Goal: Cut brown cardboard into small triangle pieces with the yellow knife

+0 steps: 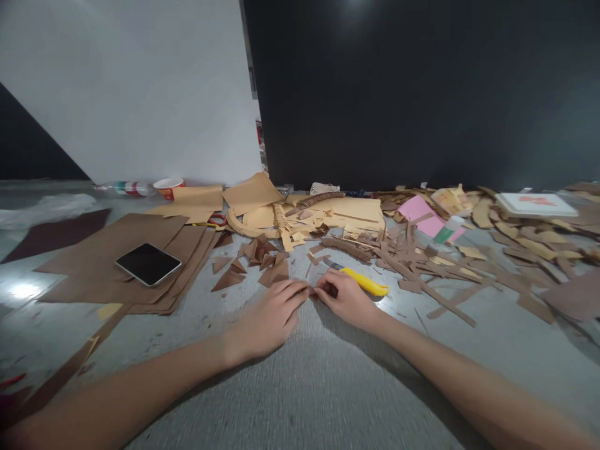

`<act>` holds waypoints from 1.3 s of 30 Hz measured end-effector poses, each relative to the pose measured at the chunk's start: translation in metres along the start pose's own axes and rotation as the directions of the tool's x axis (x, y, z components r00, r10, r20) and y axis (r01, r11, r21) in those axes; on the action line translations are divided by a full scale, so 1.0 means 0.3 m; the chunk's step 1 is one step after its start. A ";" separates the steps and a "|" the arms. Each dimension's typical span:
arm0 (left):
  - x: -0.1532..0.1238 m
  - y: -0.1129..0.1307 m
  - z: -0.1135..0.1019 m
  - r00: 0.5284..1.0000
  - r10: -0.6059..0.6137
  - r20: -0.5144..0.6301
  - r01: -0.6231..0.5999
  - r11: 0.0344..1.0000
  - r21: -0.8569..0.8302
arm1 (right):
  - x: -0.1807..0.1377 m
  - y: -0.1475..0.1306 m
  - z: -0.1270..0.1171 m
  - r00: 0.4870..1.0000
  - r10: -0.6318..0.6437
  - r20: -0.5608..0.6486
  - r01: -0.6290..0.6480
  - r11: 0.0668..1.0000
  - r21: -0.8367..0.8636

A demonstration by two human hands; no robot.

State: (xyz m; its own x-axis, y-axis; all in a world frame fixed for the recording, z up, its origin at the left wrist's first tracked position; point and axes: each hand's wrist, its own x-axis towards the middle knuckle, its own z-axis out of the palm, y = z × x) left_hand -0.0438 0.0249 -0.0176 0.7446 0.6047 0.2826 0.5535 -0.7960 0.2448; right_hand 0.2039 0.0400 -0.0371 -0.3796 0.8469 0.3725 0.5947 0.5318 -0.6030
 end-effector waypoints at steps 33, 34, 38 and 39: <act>-0.009 0.017 0.010 0.998 0.008 -0.058 -0.001 0.993 0.121 | -0.024 -0.041 -0.014 0.977 -0.214 -0.019 0.205 0.954 -0.217; -0.009 0.018 0.009 0.998 0.009 -0.057 -0.002 0.992 0.123 | -0.024 -0.039 -0.014 0.975 -0.220 -0.012 0.212 0.952 -0.220; -0.009 0.017 0.003 0.999 0.021 -0.048 -0.015 0.993 0.118 | -0.022 -0.036 -0.013 0.968 -0.250 0.009 0.246 0.946 -0.210; -0.009 0.016 0.002 0.999 0.018 -0.048 -0.012 0.994 0.106 | -0.022 -0.036 -0.013 0.967 -0.253 0.014 0.250 0.946 -0.206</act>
State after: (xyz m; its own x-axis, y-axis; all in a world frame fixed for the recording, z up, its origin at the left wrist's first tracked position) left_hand -0.0430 0.0194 -0.0176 0.7353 0.5911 0.3315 0.5807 -0.8017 0.1415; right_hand 0.2028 0.0287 -0.0302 -0.5274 0.6846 0.5031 0.6135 0.7165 -0.3319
